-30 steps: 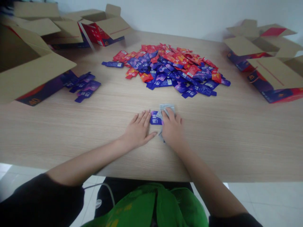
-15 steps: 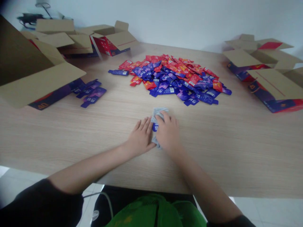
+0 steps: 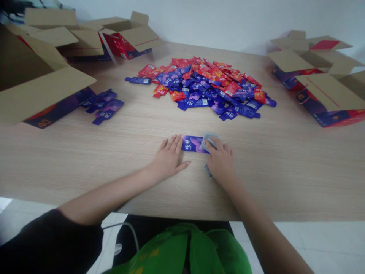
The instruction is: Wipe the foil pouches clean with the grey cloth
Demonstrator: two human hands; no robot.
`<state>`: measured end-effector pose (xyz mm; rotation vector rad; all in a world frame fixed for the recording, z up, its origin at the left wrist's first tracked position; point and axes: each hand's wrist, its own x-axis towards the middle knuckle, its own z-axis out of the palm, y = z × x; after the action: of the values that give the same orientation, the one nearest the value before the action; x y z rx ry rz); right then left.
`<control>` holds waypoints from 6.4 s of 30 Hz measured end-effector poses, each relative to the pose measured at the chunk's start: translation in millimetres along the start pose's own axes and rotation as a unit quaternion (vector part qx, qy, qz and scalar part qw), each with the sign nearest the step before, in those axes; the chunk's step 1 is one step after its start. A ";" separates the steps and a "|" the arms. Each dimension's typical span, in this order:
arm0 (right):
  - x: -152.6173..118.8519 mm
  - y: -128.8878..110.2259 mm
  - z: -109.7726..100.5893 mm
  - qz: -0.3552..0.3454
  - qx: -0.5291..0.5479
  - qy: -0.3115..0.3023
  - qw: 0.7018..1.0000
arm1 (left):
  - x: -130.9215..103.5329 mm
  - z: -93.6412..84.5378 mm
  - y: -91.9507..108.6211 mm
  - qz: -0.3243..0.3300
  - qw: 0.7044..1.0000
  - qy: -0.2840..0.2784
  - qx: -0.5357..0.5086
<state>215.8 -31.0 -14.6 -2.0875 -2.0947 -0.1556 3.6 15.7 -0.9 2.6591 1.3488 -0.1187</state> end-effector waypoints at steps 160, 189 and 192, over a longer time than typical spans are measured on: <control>24.8 -34.2 6.2 -0.085 0.035 -0.018 0.996 | 0.0 -10.7 7.1 0.030 0.998 -0.035 0.045; 8.0 -13.2 4.5 -0.069 0.032 -0.011 0.997 | -0.6 -10.7 9.1 0.028 0.997 -0.036 0.057; 4.0 3.1 3.2 -0.026 0.030 0.001 0.999 | -0.2 -8.9 8.3 0.031 0.997 -0.031 0.056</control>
<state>218.8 -26.5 -17.1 -2.0000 -2.1269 -0.1007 10.2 12.3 8.7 2.7608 1.2756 -0.2751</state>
